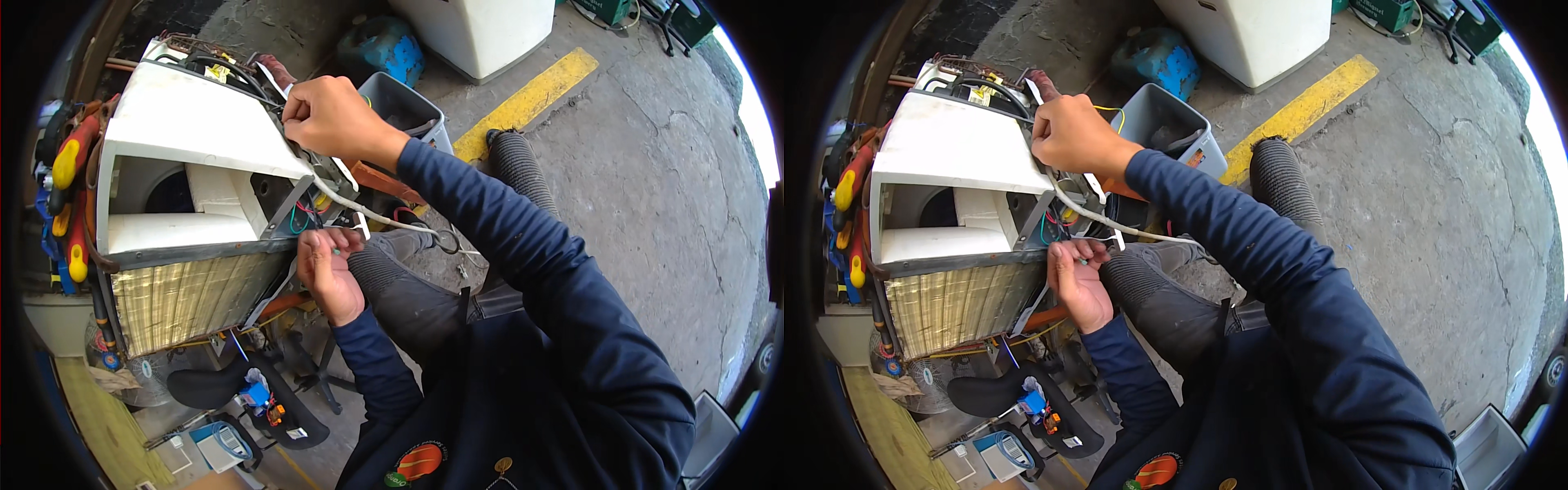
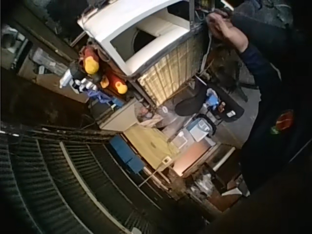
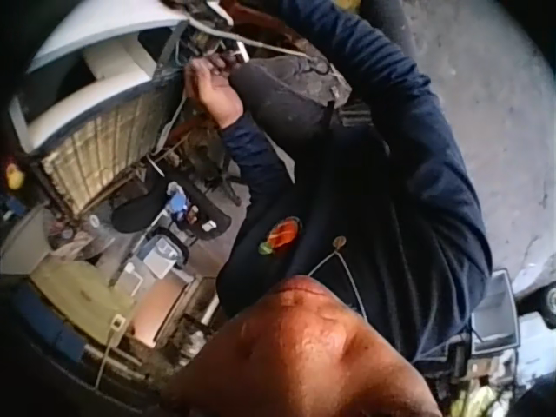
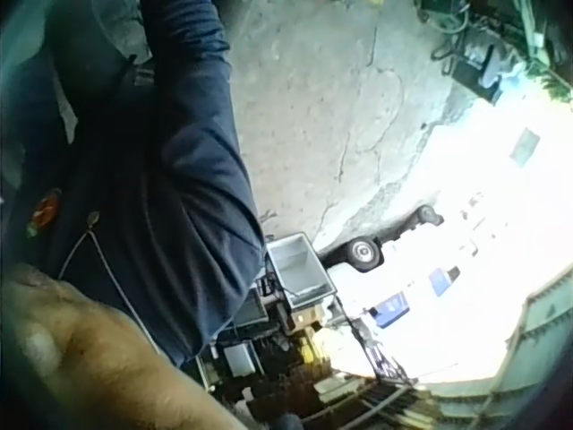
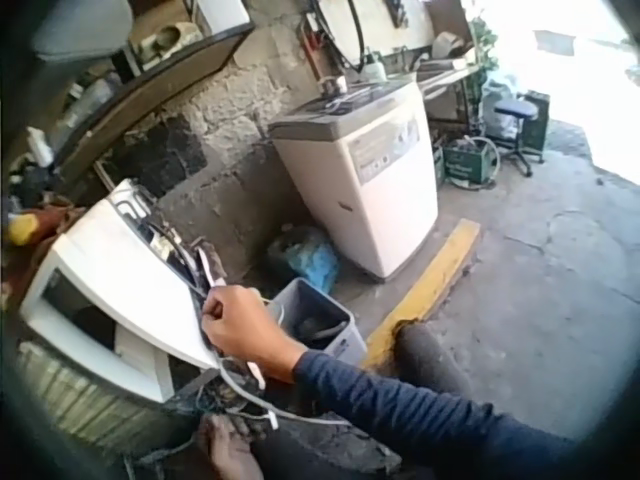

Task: Repairing and testing components of an air conditioning unit, including wiring adjustments and checking the remote control with a multimeter.

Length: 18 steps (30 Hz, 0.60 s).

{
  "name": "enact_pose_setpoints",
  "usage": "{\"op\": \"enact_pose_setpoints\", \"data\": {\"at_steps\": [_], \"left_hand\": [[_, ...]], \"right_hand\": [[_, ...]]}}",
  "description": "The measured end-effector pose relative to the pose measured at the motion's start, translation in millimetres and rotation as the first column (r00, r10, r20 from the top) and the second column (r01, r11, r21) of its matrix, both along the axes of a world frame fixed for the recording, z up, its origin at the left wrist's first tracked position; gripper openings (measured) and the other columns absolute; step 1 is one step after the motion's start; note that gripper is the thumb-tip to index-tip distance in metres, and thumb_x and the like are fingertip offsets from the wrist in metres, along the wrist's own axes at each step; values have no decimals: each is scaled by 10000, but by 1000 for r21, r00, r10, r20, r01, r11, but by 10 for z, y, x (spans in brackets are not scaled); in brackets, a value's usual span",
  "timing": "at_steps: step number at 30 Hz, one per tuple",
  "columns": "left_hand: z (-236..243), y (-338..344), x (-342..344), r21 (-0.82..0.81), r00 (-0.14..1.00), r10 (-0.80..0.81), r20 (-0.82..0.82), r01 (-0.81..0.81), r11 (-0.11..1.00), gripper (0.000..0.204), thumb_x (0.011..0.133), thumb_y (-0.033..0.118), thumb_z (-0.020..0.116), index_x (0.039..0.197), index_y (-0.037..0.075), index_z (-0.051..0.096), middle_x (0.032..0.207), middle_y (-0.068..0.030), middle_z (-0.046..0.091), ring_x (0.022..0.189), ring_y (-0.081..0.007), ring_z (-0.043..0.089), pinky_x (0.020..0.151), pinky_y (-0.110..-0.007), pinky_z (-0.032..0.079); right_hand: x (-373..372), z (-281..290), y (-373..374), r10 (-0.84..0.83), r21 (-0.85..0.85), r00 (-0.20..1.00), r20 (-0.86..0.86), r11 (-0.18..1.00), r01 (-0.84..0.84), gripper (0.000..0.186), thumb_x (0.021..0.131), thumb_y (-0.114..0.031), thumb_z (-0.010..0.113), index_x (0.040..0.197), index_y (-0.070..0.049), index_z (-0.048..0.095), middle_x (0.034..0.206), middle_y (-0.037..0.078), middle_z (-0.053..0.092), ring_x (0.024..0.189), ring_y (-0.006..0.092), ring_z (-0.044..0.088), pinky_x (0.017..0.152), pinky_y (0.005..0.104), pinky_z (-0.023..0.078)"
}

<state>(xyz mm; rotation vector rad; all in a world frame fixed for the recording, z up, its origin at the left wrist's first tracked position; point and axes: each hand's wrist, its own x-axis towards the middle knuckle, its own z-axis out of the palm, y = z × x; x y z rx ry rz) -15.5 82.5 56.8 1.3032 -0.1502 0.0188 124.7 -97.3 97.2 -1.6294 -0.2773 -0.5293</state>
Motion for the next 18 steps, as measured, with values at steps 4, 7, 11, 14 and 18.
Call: {"op": "enact_pose_setpoints", "data": {"at_steps": [4,7,11,14,18], "left_hand": [[107,-81,9,43,994,105,-25,-104,994,192,1081,254,619,976,100,575,859,-40,588,796,-184,640,683,-294,512],[170,-140,30,70,982,182,-41,-179,981,196,1076,253,624,956,104,581,833,-29,582,762,-177,637,642,-282,502],[213,-190,73,127,969,239,-68,-229,965,218,1081,280,616,950,106,603,831,-20,597,737,-166,632,613,-272,489],[232,-194,48,65,956,283,-75,-278,958,201,1085,278,612,980,106,614,825,-18,606,739,-169,633,622,-276,491],[209,-161,12,-45,954,289,-79,-293,955,185,1090,276,603,1013,109,623,857,-24,625,769,-174,636,648,-282,493]], "right_hand": [[89,50,32,-58,18,996,-60,998,59,121,779,-73,733,830,21,790,684,75,723,577,186,607,596,302,503],[126,68,16,-74,13,993,-93,997,76,115,771,-77,732,801,17,791,667,68,718,580,187,620,600,291,508],[118,48,-3,-43,121,961,-274,990,79,120,751,-29,679,753,35,780,733,171,740,595,289,640,658,358,556],[117,56,9,19,85,966,-257,996,3,145,771,-34,668,789,39,792,748,171,742,613,272,648,669,343,564],[144,0,3,162,116,949,-271,984,-135,181,802,-48,656,848,40,807,777,167,746,652,246,663,691,321,577]]}}
